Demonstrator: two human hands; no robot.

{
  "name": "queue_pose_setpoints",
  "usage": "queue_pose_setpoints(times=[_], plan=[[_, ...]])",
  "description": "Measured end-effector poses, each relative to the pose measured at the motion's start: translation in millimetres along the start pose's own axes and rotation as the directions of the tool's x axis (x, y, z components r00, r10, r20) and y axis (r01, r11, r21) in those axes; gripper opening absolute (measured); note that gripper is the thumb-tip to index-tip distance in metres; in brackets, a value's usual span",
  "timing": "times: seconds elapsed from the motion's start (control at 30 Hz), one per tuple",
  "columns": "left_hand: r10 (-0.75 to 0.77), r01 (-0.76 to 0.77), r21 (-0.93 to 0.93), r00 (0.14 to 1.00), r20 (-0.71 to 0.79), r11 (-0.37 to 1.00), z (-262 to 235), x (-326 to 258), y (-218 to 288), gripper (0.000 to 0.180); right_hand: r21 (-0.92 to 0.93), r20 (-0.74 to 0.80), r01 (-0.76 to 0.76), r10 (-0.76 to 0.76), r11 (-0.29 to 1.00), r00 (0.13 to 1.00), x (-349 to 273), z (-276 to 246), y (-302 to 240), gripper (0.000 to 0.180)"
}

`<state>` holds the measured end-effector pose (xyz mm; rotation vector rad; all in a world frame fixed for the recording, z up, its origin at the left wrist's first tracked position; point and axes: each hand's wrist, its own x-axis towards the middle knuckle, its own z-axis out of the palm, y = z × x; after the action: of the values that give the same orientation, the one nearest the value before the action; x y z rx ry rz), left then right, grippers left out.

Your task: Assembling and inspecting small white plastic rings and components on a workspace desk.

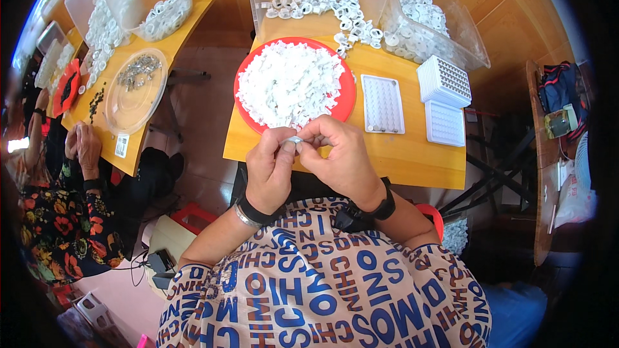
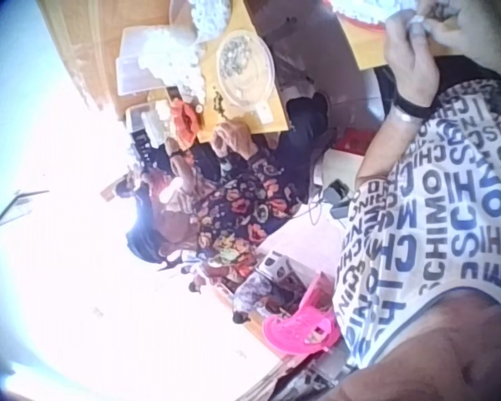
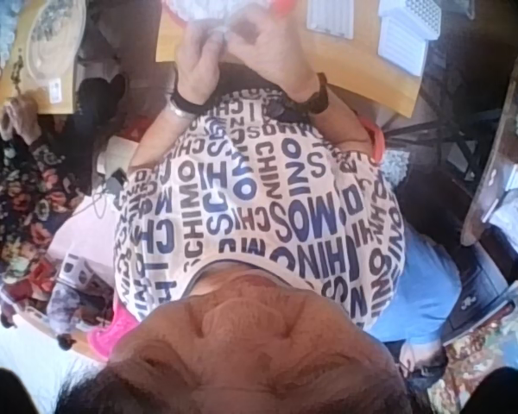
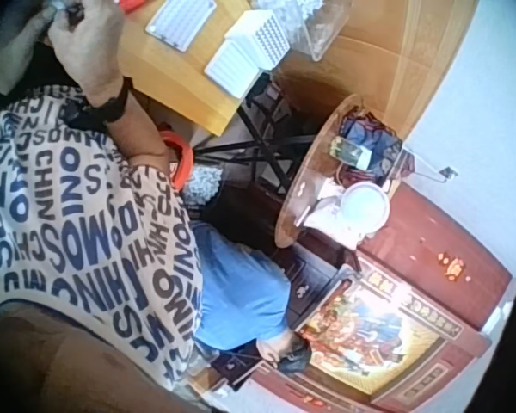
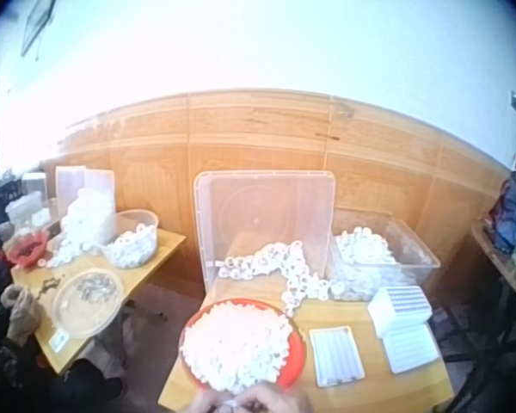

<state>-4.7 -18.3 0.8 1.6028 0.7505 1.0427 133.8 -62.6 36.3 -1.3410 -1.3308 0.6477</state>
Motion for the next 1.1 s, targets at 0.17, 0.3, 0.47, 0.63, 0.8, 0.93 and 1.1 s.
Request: queue_pose_setpoints(times=[0.17,0.3,0.47,0.63,0.8,0.93,1.1], plan=[[0.029,-0.03,-0.015,0.999,-0.029,0.999,0.8,-3.1,-0.9,0.01,0.014,-0.007,0.014,-0.014,1.0,1.0,-1.4,1.3,1.4,0.009],[0.029,-0.029,-0.008,0.999,-0.03,1.0,0.1,-4.4,1.0,0.01,0.016,-0.007,0.016,-0.016,1.0,1.0,-2.2,1.3,-0.6,0.009],[0.012,-0.014,-0.077,1.0,-0.021,0.997,-0.2,-3.8,3.5,0.01,0.088,0.027,-0.061,0.059,0.994,0.998,-0.9,-1.5,-8.4,0.009],[0.104,-0.103,0.015,0.994,-0.035,0.995,0.6,-3.6,1.3,0.01,0.033,-0.01,-0.002,0.003,0.999,1.0,-1.1,1.4,-3.1,0.009],[0.12,-0.117,0.068,0.992,-0.045,0.991,0.9,-4.4,0.5,0.011,0.041,-0.014,0.005,-0.004,0.999,1.0,-2.4,2.2,-1.6,0.008],[0.131,-0.125,0.09,0.99,-0.055,0.988,1.7,-4.6,-0.1,0.011,0.039,-0.02,0.006,-0.005,0.999,1.0,-2.6,2.7,-1.6,0.008],[0.146,-0.138,0.115,0.987,-0.061,0.984,2.5,-5.1,-0.2,0.011,0.052,-0.028,0.002,-0.001,0.999,1.0,-3.3,3.5,-0.4,0.007]])
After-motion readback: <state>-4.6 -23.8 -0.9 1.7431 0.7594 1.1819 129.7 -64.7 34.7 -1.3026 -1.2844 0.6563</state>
